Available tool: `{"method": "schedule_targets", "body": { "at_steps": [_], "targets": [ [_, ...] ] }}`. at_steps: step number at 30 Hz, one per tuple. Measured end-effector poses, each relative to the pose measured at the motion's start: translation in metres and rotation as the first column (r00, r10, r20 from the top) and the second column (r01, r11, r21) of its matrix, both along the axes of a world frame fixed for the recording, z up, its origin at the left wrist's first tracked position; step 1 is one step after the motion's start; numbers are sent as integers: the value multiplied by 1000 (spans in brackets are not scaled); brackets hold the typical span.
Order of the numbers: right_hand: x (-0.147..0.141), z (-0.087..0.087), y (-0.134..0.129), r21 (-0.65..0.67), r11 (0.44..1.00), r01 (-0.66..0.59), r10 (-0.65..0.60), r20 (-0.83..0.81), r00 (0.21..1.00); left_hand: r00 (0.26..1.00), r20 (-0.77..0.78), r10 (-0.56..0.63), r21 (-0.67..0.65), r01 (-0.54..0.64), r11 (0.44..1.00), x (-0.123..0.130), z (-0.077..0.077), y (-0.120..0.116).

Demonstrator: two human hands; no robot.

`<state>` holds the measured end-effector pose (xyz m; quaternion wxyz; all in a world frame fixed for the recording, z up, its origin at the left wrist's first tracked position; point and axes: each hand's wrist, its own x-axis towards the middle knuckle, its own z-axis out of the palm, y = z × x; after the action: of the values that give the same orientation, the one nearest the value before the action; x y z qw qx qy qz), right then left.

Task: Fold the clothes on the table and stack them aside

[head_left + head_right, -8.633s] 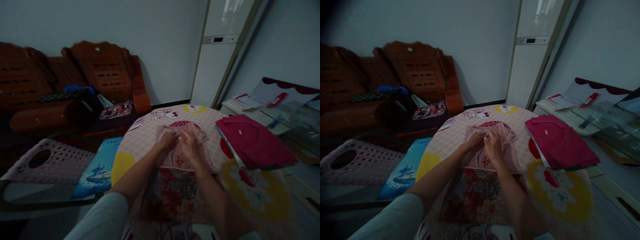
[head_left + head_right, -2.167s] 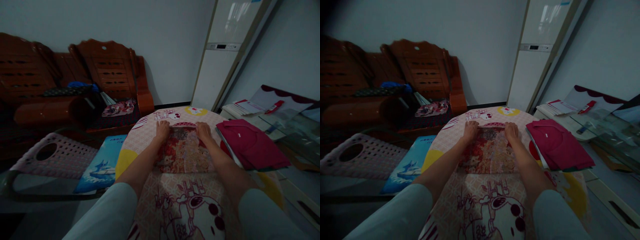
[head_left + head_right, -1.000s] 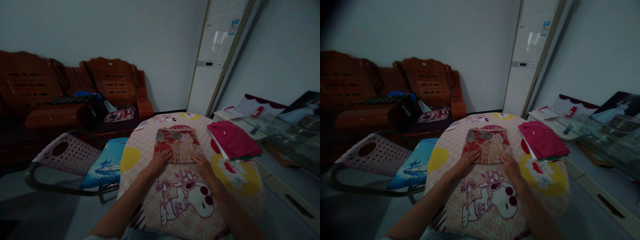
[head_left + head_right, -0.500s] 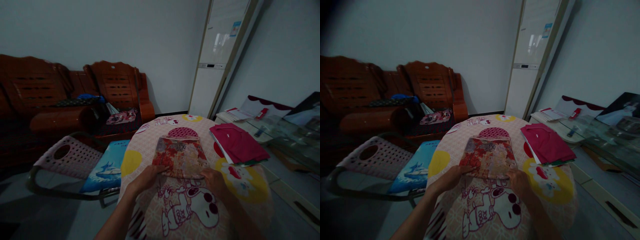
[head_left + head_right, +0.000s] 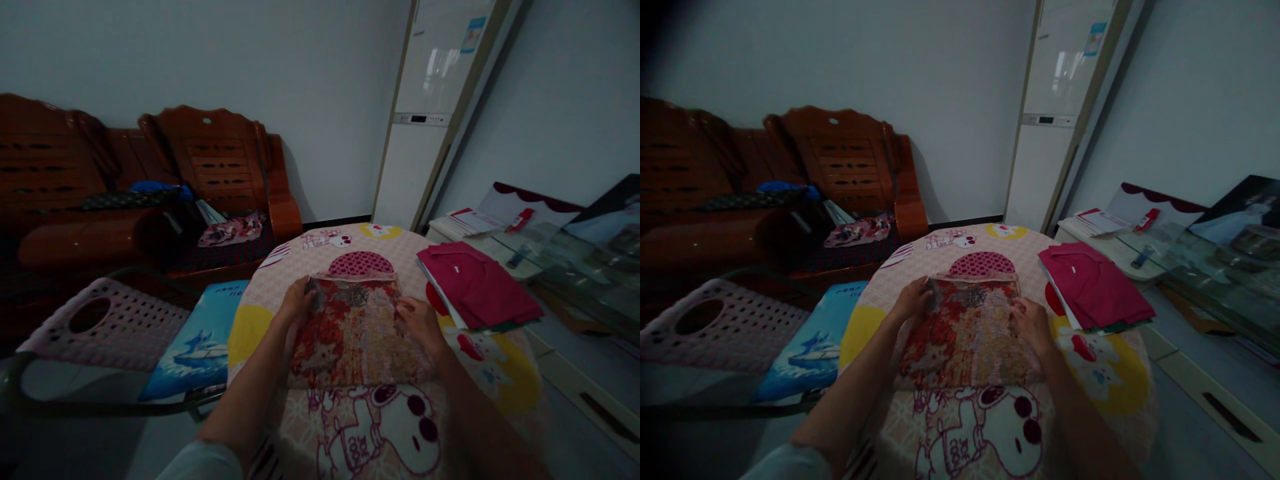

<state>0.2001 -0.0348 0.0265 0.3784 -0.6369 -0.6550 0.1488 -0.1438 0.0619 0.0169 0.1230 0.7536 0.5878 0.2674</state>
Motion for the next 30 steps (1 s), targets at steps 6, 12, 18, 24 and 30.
{"method": "schedule_targets", "body": {
  "at_steps": [6,12,18,24,30],
  "targets": [
    [6,-19,70,6,988,155,-148,318,937,988,-148,45,-59,-55,997,7,-6,52],
    [5,-12,124,-81,968,238,-192,374,907,985,-114,-126,-245,95,965,5,15,78],
    [16,-5,150,-337,911,238,-187,177,966,985,-62,-163,-389,127,912,11,22,92],
    [15,0,144,-356,926,126,-146,-30,989,984,29,-175,-324,175,930,10,25,86],
    [13,18,119,-203,973,107,-124,-69,990,970,150,-192,-272,228,935,7,35,66]
  ]
}}
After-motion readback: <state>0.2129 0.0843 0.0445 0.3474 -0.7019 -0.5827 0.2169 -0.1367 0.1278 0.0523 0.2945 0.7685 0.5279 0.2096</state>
